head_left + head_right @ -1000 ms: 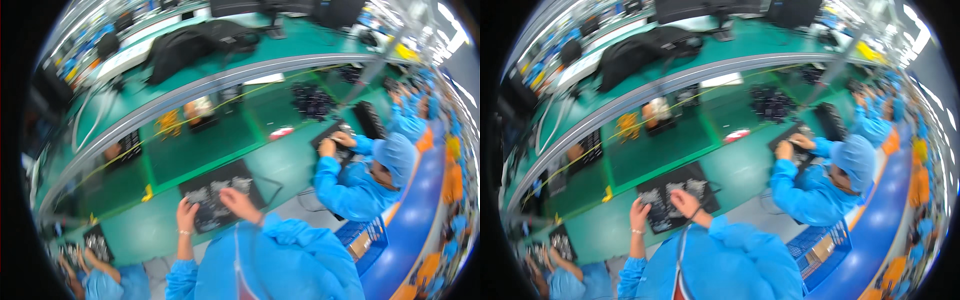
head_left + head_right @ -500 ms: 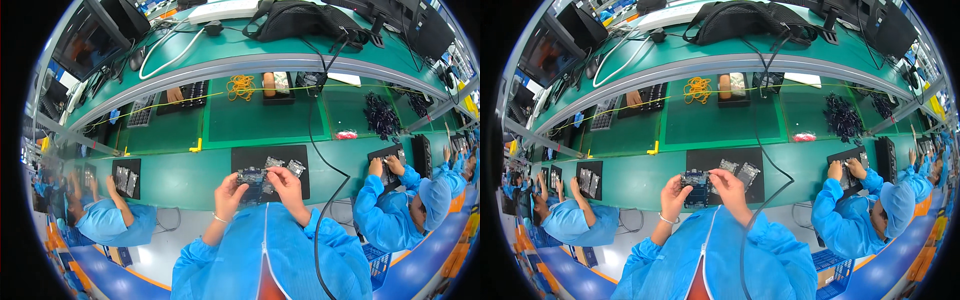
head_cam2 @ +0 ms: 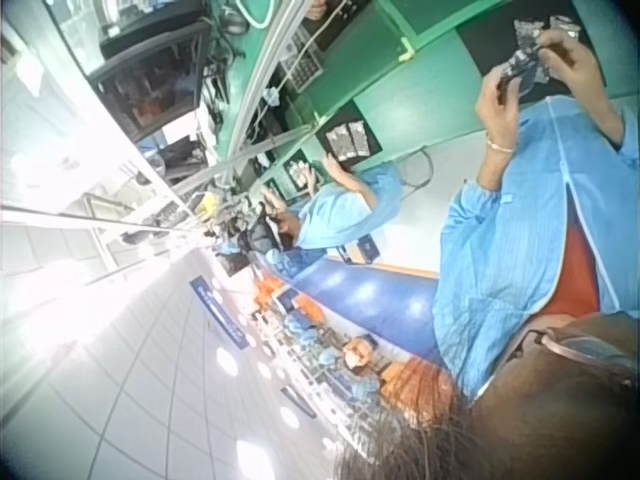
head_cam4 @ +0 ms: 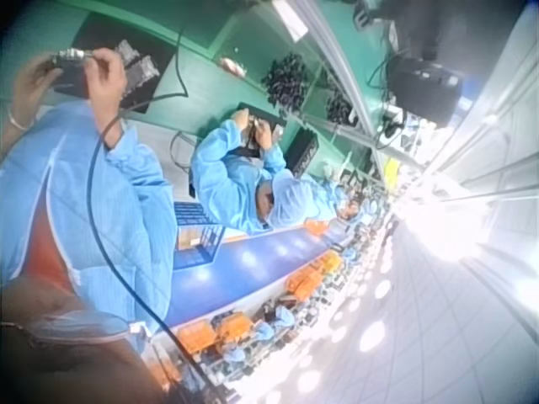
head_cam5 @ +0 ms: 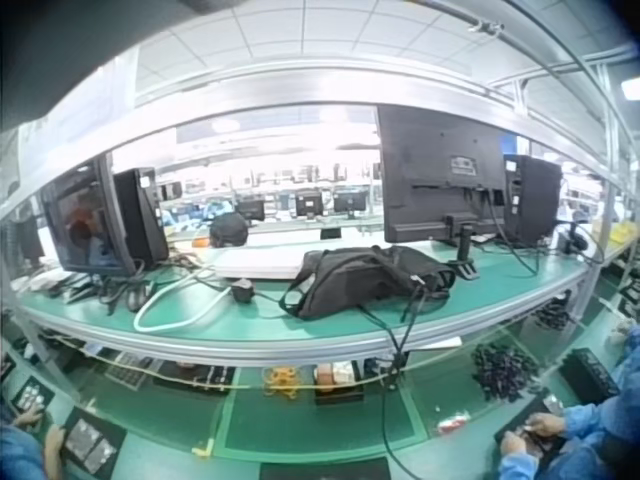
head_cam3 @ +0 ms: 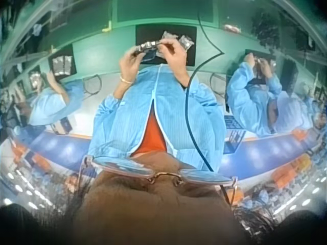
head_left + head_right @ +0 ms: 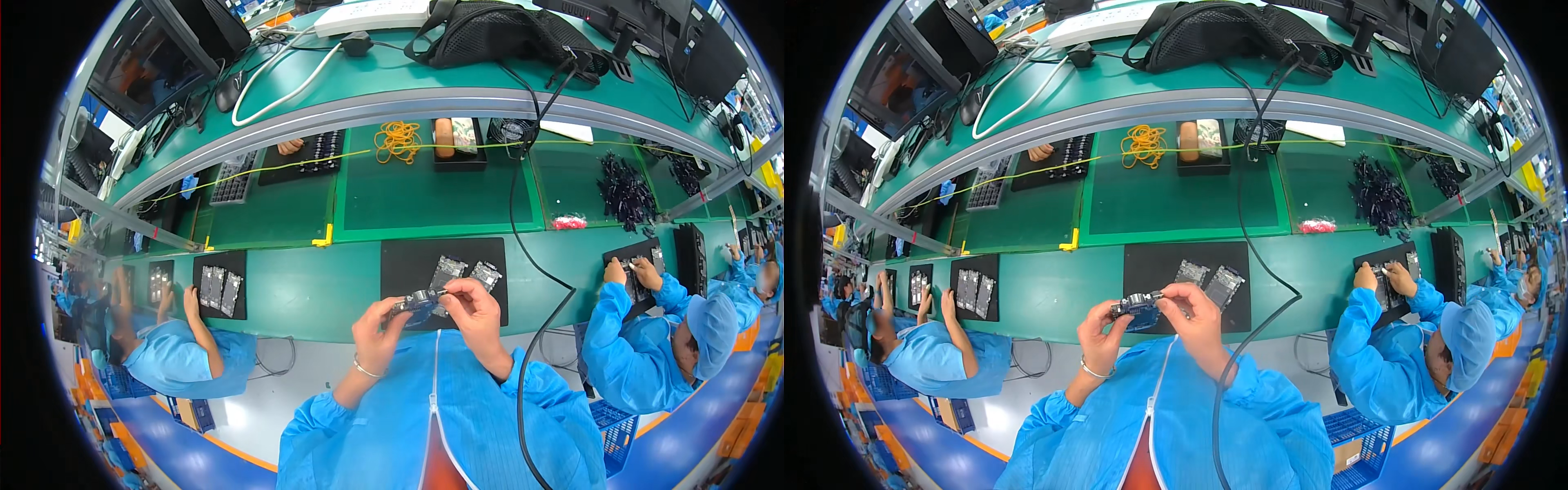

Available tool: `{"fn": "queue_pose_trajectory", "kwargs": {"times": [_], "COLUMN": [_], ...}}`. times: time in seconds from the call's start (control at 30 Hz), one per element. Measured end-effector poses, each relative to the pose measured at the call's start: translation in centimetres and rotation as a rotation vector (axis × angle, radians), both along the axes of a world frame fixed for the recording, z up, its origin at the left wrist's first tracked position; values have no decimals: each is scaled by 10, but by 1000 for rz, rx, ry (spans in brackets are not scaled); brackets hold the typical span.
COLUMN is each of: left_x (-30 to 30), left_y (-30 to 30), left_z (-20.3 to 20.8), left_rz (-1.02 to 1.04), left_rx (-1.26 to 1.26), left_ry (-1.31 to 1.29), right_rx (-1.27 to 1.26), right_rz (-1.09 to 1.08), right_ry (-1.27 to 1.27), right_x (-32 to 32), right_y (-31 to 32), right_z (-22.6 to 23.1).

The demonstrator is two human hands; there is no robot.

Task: The person attaches small components onto circuit boards by hand, places the boards into phone chassis on a mat, and slides the mat along the assembly line table.

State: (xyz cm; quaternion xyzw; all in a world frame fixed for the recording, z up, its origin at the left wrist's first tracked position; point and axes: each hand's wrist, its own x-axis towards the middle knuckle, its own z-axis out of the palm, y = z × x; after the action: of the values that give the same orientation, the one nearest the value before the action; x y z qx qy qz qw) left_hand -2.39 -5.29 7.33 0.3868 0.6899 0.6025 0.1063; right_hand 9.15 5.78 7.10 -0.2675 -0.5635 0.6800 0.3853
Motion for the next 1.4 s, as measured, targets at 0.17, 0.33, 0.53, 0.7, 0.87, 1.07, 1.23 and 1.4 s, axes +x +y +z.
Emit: {"fn": "queue_pose_trajectory", "kwargs": {"times": [0.17, 0.33, 0.53, 0.7, 0.87, 1.07, 1.23, 1.4], "left_x": [-2, -9, -20, -73, -112, -34, 17, -21], "left_y": [0, -5, 4, 41, 33, 85, 122, 122], "left_z": [3, 0, -23, -134, -260, -231, -225, -239], "left_rz": [-15, -78, -91, -130, 60, -20, 45, -182], "left_rx": [29, 38, -64, -152, -552, -548, -883, -897], "left_ry": [-5, 50, -94, -406, -166, 319, 233, -35], "right_rx": [-4, 14, -44, -30, -183, -329, -309, -275], "right_rz": [31, 96, 157, -38, -24, -78, -60, -36], "right_ry": [24, 83, -166, -320, -421, -472, -459, -459], "right_x": [0, 2, -6, 11, 68, 99, 104, 99], "right_y": [0, 0, 14, 40, 34, 34, 39, 38], "right_z": [1, 5, -10, -92, -123, -130, -133, -132]}}
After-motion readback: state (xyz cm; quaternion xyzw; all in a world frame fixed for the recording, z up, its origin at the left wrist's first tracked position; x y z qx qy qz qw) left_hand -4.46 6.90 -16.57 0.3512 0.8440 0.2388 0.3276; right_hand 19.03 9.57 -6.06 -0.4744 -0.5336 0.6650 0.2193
